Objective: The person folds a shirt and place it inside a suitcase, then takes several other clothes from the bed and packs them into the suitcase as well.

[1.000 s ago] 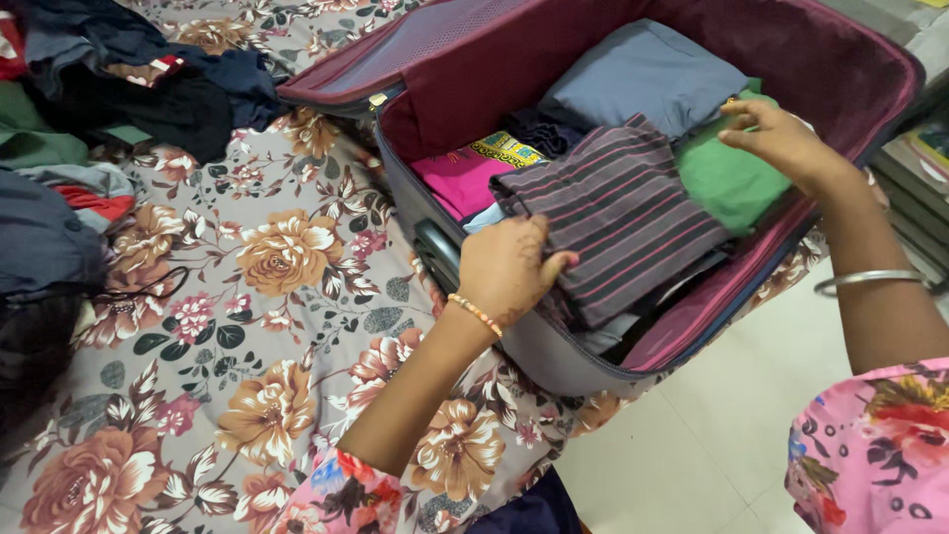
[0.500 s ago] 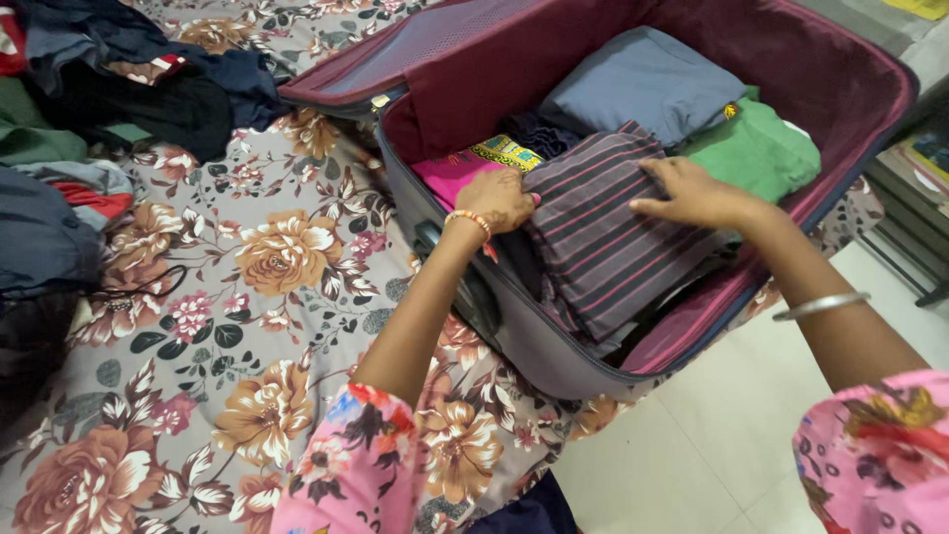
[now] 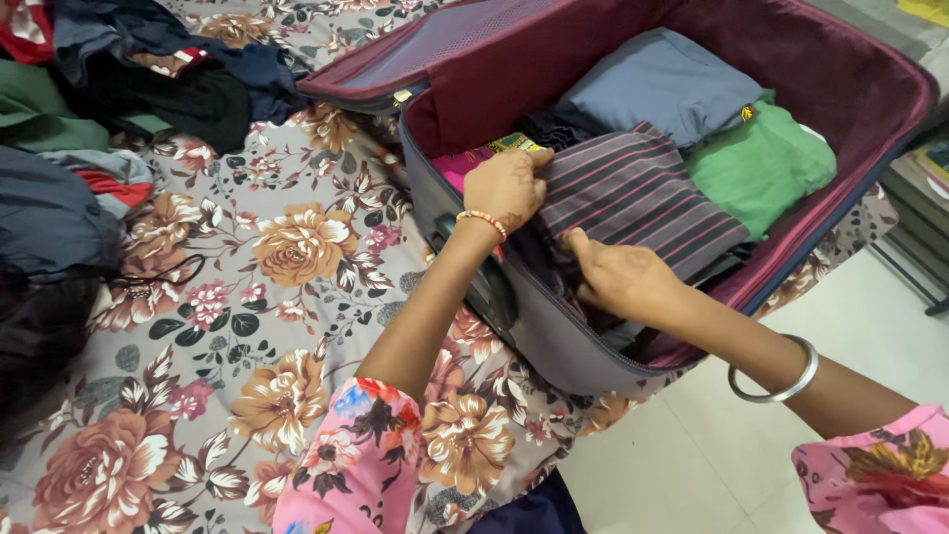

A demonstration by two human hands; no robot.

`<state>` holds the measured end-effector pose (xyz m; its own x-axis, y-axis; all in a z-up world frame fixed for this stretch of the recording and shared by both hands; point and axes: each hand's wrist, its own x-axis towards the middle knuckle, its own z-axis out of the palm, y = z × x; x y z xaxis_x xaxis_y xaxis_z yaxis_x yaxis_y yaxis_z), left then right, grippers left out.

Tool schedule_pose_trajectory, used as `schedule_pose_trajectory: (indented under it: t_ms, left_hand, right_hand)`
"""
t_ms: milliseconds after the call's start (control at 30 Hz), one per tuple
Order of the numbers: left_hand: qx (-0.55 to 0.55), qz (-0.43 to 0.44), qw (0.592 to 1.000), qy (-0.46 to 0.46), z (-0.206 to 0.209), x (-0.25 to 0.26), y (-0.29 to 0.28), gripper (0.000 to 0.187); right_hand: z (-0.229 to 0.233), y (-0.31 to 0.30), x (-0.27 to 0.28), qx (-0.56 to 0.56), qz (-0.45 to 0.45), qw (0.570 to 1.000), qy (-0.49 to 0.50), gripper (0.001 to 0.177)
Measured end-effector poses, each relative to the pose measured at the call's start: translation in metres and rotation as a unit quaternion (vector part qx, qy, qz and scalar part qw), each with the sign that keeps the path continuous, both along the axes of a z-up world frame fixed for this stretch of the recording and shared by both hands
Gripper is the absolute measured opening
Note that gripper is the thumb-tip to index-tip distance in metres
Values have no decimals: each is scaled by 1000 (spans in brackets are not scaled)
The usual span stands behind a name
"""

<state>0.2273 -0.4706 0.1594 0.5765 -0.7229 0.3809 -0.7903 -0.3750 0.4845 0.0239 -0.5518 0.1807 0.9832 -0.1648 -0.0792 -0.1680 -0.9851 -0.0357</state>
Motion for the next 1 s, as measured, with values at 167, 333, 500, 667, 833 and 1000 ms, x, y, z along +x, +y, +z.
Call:
schedule_pose_trajectory:
  t_ms: [167, 333, 500, 667, 833, 1000]
  left_hand:
    - [-19, -13, 998, 54, 34, -4, 16, 35]
    - [16, -26, 994, 101, 51, 0, 32, 27]
    - [190, -21, 979, -75, 6, 11, 21, 22]
    - [203, -32, 977, -50, -4, 22, -9, 24]
    - [160, -90, 983, 31, 20, -3, -31, 72]
    - [466, -86, 874, -109, -10, -43, -34, 158]
  right_hand:
    - [30, -10, -10, 83, 35, 994, -56, 54]
    - [47, -16, -25, 196, -9, 981, -7, 55]
    - [9, -6, -8, 166, 120, 976, 72, 55]
    - [0, -80, -3, 268, 35, 963, -8, 40]
    - [-17, -164, -1, 222, -136, 959, -115, 61]
    - [-23, -120, -17, -21, 30, 999, -6, 96]
